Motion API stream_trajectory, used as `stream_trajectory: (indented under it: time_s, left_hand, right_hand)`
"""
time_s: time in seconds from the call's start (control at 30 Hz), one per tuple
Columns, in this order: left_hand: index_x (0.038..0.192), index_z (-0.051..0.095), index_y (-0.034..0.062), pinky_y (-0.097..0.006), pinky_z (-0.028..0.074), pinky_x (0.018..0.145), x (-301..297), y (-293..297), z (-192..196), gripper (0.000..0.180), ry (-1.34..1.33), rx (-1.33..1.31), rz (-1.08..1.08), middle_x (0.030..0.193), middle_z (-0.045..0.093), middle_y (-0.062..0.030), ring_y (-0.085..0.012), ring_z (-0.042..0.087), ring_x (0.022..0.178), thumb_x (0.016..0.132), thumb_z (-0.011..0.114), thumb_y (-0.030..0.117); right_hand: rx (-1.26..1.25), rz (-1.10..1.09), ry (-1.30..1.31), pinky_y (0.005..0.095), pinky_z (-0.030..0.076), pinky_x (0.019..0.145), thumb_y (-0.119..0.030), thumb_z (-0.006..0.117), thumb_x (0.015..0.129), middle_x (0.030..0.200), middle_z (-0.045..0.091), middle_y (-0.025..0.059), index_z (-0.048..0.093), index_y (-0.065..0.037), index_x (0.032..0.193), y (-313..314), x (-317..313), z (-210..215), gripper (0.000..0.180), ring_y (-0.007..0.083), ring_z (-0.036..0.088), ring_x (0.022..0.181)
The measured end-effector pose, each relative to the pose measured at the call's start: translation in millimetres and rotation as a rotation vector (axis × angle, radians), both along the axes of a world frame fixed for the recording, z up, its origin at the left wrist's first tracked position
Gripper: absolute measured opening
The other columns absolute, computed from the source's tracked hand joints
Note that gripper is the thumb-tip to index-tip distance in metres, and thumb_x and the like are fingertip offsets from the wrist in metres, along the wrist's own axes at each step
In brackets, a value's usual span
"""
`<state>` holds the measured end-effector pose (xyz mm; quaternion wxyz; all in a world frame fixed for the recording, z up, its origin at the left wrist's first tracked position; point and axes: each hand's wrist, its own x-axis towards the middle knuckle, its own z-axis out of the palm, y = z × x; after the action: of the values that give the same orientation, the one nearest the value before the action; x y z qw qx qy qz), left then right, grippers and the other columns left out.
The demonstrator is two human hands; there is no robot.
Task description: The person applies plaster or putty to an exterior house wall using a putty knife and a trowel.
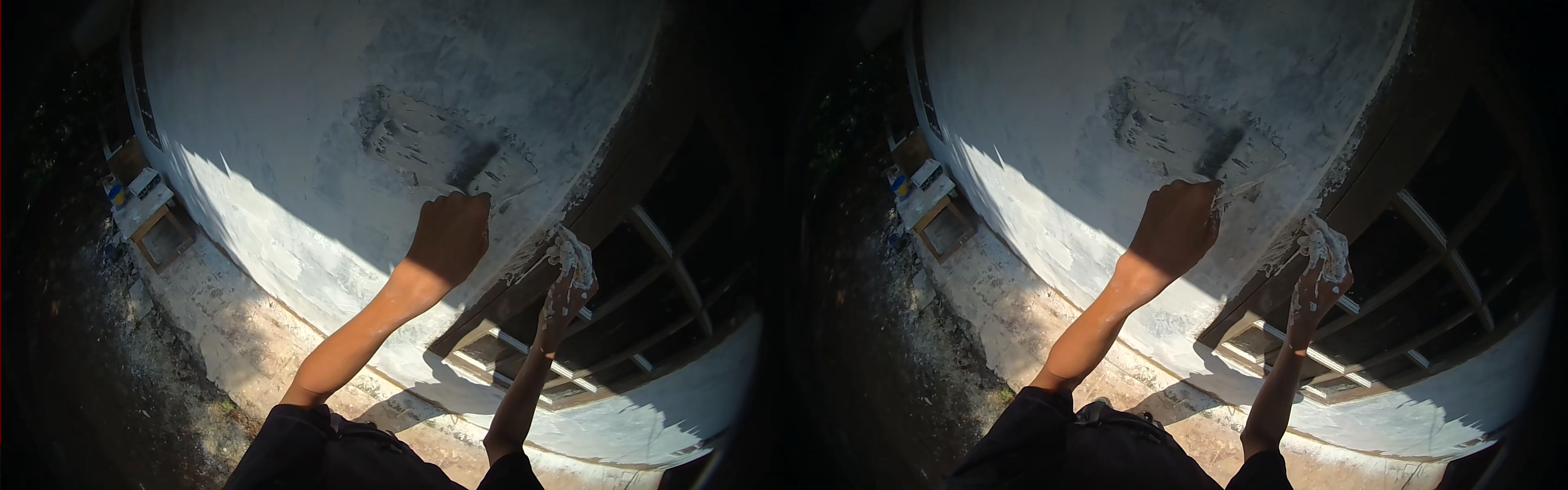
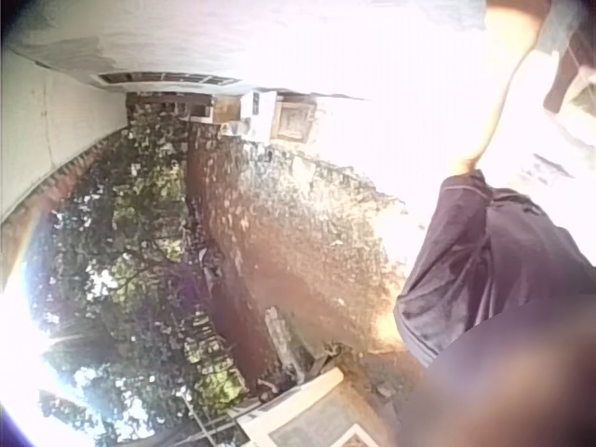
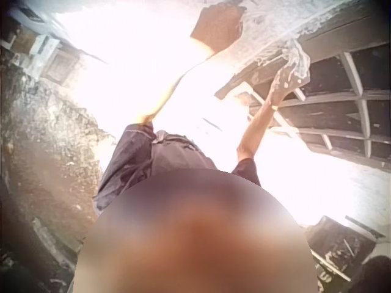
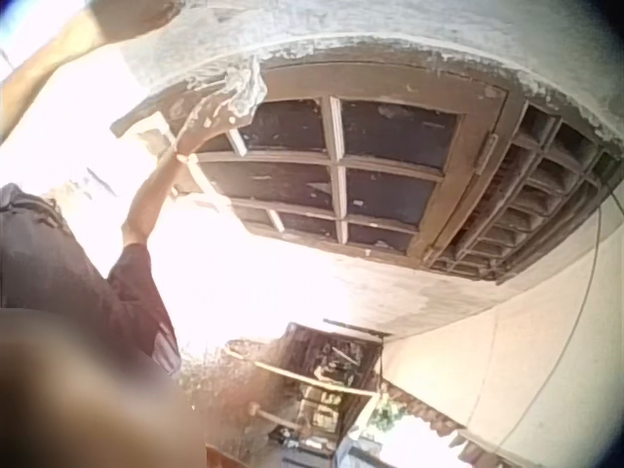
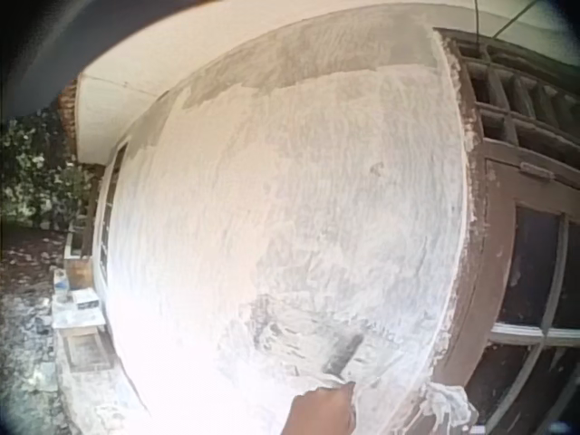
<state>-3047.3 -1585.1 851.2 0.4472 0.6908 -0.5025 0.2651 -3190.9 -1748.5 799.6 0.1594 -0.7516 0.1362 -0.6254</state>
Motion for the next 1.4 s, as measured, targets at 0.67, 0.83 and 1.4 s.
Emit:
stream_trajectory:
  time_s: [0.67, 0.83, 1.4]
  left_hand:
    - [0.065, 0.056, -0.0080, -0.043, 0.047, 0.060, 166.8, 14.3, -16.5, 0.007, 0.274, -0.096, 0.120, 0.065, 0.056, -0.0277, -0.0403, 0.058, 0.065, 0.061, 0.054, -0.003]
    - [0.063, 0.054, -0.0087, -0.040, 0.046, 0.056, 154.3, 39.5, -10.2, 0.007, 0.379, -0.065, -0.022, 0.059, 0.056, -0.0246, -0.0373, 0.058, 0.059, 0.063, 0.053, -0.002]
    - [0.069, 0.054, 0.0020, -0.040, 0.046, 0.060, 28.5, -69.4, -2.5, 0.003, 0.044, 0.123, 0.359, 0.071, 0.056, -0.0159, -0.0319, 0.058, 0.067, 0.069, 0.057, 0.003]
  right_hand:
    - [0.159, 0.053, -0.138, 0.0298, 0.041, 0.090, -0.010, 0.051, 0.086, 0.113, 0.048, 0.0128, 0.040, 0.002, 0.111, 9.8, 19.8, -28.7, 0.030, 0.0190, 0.051, 0.102]
    - [0.190, -0.054, -0.137, 0.0303, 0.040, 0.089, -0.012, 0.050, 0.087, 0.112, 0.049, 0.0125, 0.039, 0.002, 0.113, -6.8, 5.0, -44.0, 0.032, 0.0185, 0.051, 0.099]
    - [0.298, 0.126, 0.079, 0.0361, 0.037, 0.091, -0.005, 0.052, 0.084, 0.110, 0.049, 0.0149, 0.049, 0.003, 0.105, -18.2, 4.2, -7.6, 0.023, 0.0253, 0.049, 0.103]
